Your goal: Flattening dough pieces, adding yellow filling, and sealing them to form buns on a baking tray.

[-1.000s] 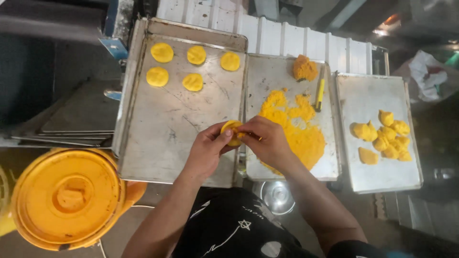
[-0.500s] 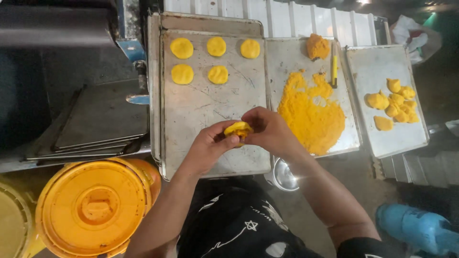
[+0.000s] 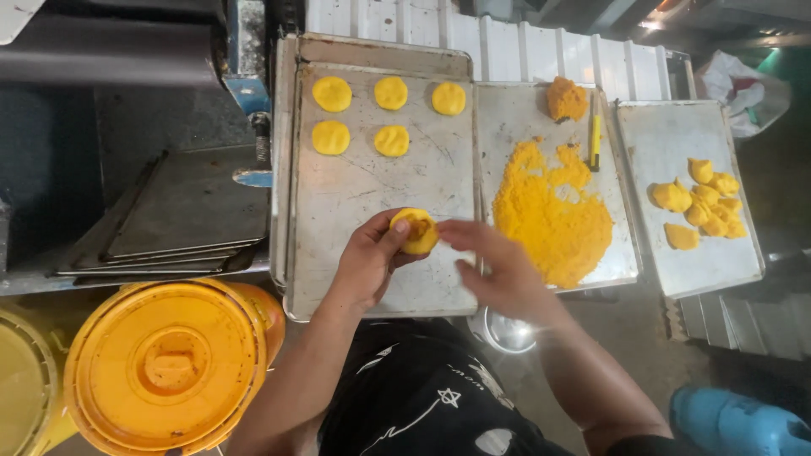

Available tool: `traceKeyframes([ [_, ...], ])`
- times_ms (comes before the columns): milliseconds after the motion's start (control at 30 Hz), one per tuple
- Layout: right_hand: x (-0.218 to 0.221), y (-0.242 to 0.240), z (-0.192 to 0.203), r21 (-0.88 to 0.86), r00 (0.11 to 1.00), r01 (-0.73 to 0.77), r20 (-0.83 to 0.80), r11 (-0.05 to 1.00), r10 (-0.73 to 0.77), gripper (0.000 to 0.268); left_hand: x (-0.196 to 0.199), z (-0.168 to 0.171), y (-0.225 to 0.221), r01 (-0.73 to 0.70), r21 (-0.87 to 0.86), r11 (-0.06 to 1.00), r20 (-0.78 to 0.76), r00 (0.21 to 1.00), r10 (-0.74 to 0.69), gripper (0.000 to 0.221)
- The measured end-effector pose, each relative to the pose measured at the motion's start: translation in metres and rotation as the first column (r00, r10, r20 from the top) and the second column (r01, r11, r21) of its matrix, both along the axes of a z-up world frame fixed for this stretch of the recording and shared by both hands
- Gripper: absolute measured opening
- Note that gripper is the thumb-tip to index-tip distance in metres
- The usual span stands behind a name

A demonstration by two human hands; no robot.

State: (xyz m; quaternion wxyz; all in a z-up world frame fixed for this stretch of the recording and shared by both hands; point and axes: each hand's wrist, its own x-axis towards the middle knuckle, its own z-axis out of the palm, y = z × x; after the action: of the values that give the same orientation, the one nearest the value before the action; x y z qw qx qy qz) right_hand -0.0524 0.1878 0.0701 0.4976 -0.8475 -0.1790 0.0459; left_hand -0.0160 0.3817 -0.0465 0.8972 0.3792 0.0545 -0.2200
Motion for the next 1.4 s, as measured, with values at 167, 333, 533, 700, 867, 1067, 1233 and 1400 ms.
traceKeyframes([
  [167, 0.002, -0.054, -0.021, -0.196, 0.939, -0.181, 0.256, 0.964, 0.229, 0.04, -0.001, 0.001, -0.036, -0.008, 0.012, 1.0, 0.004, 1.0, 0.008, 0.034],
  [333, 0.008, -0.124, -0.047, 0.321, 0.998, -0.052, -0.02, 0.946, 0.062, 0.066, -0.016, 0.004, -0.086, -0.111, 0.041, 0.993, 0.04, 0.993, 0.109, 0.034],
  [533, 0.02, -0.168, -0.047, 0.247, 0.988, -0.145, -0.014, 0.958, 0.153, 0.101, -0.032, 0.018, -0.137, -0.142, 0.193, 0.971, 0.23, 0.968, 0.096, 0.036],
  [700, 0.026, -0.177, -0.046, 0.168, 0.985, -0.16, -0.036, 0.973, 0.168, 0.11, -0.046, 0.056, -0.158, -0.136, 0.327, 0.935, 0.378, 0.926, 0.002, 0.041],
  [867, 0.021, -0.169, -0.04, 0.187, 0.991, -0.116, -0.041, 0.975, 0.126, 0.106, -0.04, 0.058, -0.16, -0.195, 0.592, 0.782, 0.467, 0.874, -0.135, 0.041],
  [1067, 0.013, -0.163, -0.047, 0.549, 0.998, -0.038, -0.013, 0.835, 0.054, 0.085, -0.025, 0.023, -0.116, -0.15, 0.543, 0.826, 0.358, 0.931, -0.066, 0.038],
  [1233, 0.01, -0.12, -0.067, 0.575, 0.908, 0.229, -0.417, 0.785, 0.041, 0.057, -0.015, 0.032, -0.065, 0.117, 0.069, 0.991, 0.102, 0.987, -0.124, 0.04],
  [1400, 0.016, -0.048, -0.098, 0.426, 0.929, 0.239, -0.362, 0.873, -0.077, 0.036, -0.008, 0.029, -0.017, 0.209, 0.106, 0.972, 0.193, 0.955, -0.226, 0.043],
])
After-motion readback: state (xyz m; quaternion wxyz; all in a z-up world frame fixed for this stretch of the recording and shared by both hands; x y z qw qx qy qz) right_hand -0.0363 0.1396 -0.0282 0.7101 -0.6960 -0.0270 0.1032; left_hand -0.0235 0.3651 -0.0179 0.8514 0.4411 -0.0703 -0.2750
